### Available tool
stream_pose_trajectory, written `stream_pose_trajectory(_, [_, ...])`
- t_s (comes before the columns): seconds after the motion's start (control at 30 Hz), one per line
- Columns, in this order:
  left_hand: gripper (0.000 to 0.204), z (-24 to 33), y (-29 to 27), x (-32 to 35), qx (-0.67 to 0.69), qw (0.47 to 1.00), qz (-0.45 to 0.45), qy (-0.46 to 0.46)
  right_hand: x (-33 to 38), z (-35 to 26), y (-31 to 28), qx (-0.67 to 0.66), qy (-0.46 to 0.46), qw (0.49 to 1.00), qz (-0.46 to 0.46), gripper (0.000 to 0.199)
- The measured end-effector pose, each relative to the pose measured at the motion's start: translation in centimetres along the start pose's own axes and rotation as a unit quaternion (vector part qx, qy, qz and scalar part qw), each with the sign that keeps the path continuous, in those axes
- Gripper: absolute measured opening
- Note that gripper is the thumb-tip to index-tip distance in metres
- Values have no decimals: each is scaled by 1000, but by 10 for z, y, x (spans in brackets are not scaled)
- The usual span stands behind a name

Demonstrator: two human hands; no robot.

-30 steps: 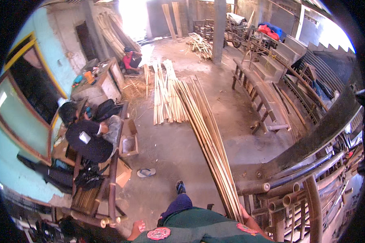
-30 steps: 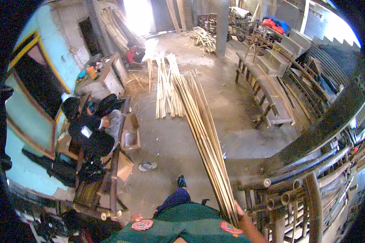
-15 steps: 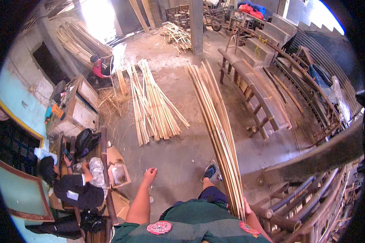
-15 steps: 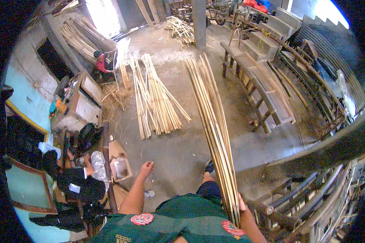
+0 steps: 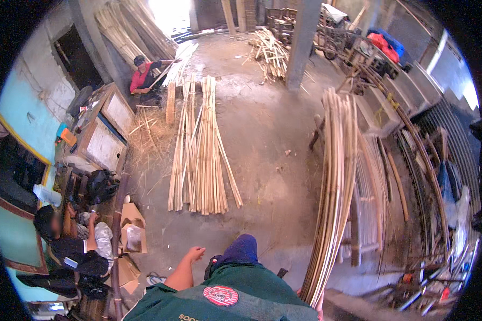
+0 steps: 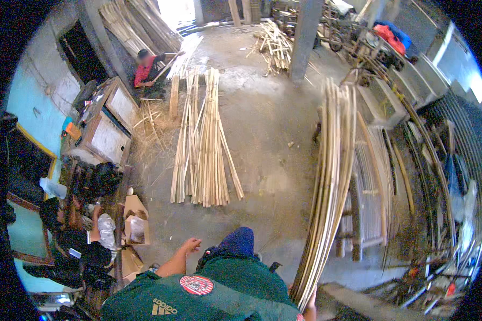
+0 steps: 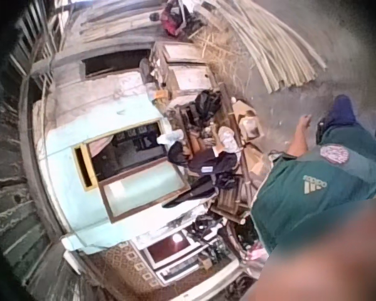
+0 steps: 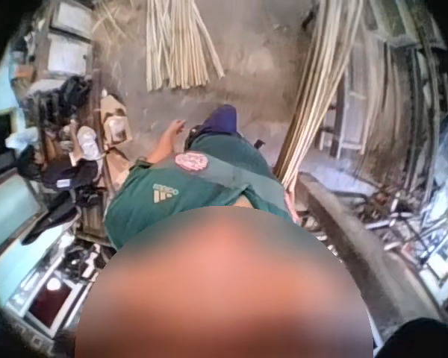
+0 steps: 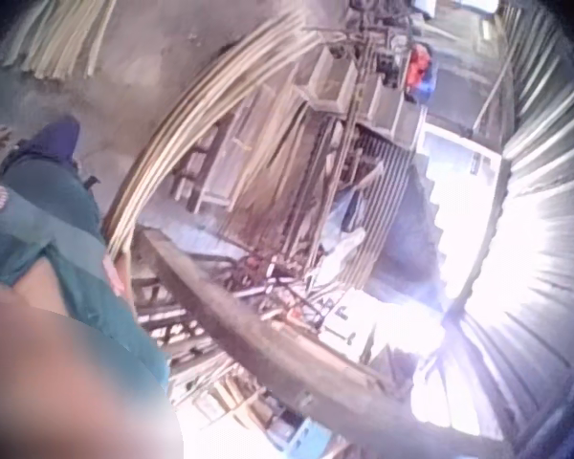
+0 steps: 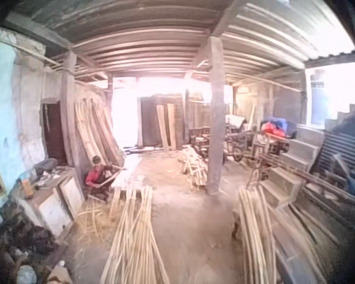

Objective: The person sits on a straw-covered floor and uses a machete to split bamboo strips. They gather the strips, align them, and tie them into a bundle with a thin strip. The person then stands, carries the bundle, and places it on a bamboo rack.

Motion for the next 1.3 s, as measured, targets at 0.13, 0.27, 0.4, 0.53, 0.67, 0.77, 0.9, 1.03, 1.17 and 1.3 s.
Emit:
stream_pose_trajectory(0.13, [43,41,-23,-63,-32,995,50,-76,-106,-83,11,-11,20,999,-30,89])
stream_pose_trajectory(0.27, [43,125,-32,-148,-199,978,-12,-59,-207,-168,35,-21,29,998,-46,90])
stream_pose_trajectory(0.4, [46,306,-17,-242,-232,972,18,28,-273,-258,69,-29,12,998,-52,91])
stream_pose_trajectory(0.53, [49,546,18,-292,-214,953,63,207,-307,-332,91,-49,-25,997,-49,91])
stream_pose_trajectory(0.67, [46,744,59,-312,-59,947,41,313,-351,-389,103,-74,-71,993,-57,92])
stream_pose_trajectory(0.77, [47,839,80,-357,-119,936,4,332,-411,-436,104,-60,-69,994,-59,91])
stream_pose_trajectory(0.9, [51,886,74,-452,-280,919,1,278,-513,-518,109,-95,-99,990,-41,90])
stream_pose_trajectory(1.03, [62,879,45,-526,-429,893,-26,134,-596,-626,138,-138,-73,988,-8,85])
stream_pose_trajectory(1.17, [49,915,27,-576,-199,976,-91,-2,-654,-724,193,-183,-26,978,-97,79])
stream_pose_trajectory(1.3, [47,1011,26,-639,15,999,-51,-6,-723,-806,231,-175,-22,973,-152,73])
Point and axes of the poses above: each hand's wrist, its own x-axis away from the middle knuckle, its own y-axis out of the palm, z = x × y, the point moved 7 cm from there along -x, towards the middle knuckle, and after that the axes turned 2 degrees about z, right-handed, at the moved point
